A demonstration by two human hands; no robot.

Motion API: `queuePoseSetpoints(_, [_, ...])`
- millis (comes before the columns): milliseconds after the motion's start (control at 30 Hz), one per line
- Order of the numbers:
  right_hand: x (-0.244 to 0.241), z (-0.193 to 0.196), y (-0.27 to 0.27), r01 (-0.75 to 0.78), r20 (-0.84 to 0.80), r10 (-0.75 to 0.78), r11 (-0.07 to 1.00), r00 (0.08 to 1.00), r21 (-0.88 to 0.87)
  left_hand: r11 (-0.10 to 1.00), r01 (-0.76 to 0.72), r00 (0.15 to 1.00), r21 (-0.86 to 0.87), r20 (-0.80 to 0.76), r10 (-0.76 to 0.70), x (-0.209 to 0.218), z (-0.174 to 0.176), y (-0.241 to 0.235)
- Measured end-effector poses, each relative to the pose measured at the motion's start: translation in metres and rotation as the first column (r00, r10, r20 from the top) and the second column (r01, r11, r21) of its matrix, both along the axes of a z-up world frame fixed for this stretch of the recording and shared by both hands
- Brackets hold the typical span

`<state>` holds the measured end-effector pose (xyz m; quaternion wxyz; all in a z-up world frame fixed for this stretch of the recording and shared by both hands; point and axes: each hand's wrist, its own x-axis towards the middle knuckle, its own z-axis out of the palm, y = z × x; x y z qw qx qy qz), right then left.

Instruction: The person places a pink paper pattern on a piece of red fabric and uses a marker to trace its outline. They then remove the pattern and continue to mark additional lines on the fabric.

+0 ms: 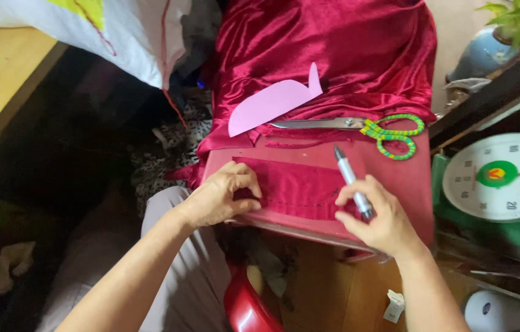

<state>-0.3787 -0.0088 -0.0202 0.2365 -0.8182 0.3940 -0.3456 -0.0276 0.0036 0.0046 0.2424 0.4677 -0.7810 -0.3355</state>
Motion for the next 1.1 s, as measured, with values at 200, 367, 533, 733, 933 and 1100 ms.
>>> queuePoseSetpoints(200, [-0.016,-0.002,0.004,-0.021,-0.113,0.027,0.999,0.993,0.05,0.999,0.022,0.999,-0.041,0.039,-0.02,-0.001,-0.006,0.004])
queuePoseSetpoints(367, [-0.014,-0.007,-0.001,0.003,-0.036,0.001,0.994,0.999,0.108,0.999,0.01,0.998,-0.046,0.07,-0.007,-0.003,-0.01,-0.002])
queuePoseSetpoints(533, [-0.011,-0.003,-0.003,0.064,0.027,-0.071,0.973,0.997,0.224,0.999,-0.002,0.994,-0.052,0.111,0.008,-0.002,-0.014,-0.005])
queuePoseSetpoints(733, [-0.008,0.006,-0.008,0.058,0.087,-0.086,0.957,0.992,0.284,0.997,-0.046,0.993,0.063,0.108,0.039,-0.005,-0.012,-0.013])
queuePoseSetpoints(933, [-0.01,0.005,-0.01,0.072,0.093,-0.105,0.949,0.99,0.308,0.989,-0.061,0.995,0.133,0.081,0.05,-0.004,-0.008,-0.014])
queuePoseSetpoints(1100, [-0.009,0.002,-0.006,0.08,0.073,-0.101,0.964,0.992,0.254,0.984,-0.077,0.994,0.163,0.088,0.064,-0.006,-0.001,-0.012])
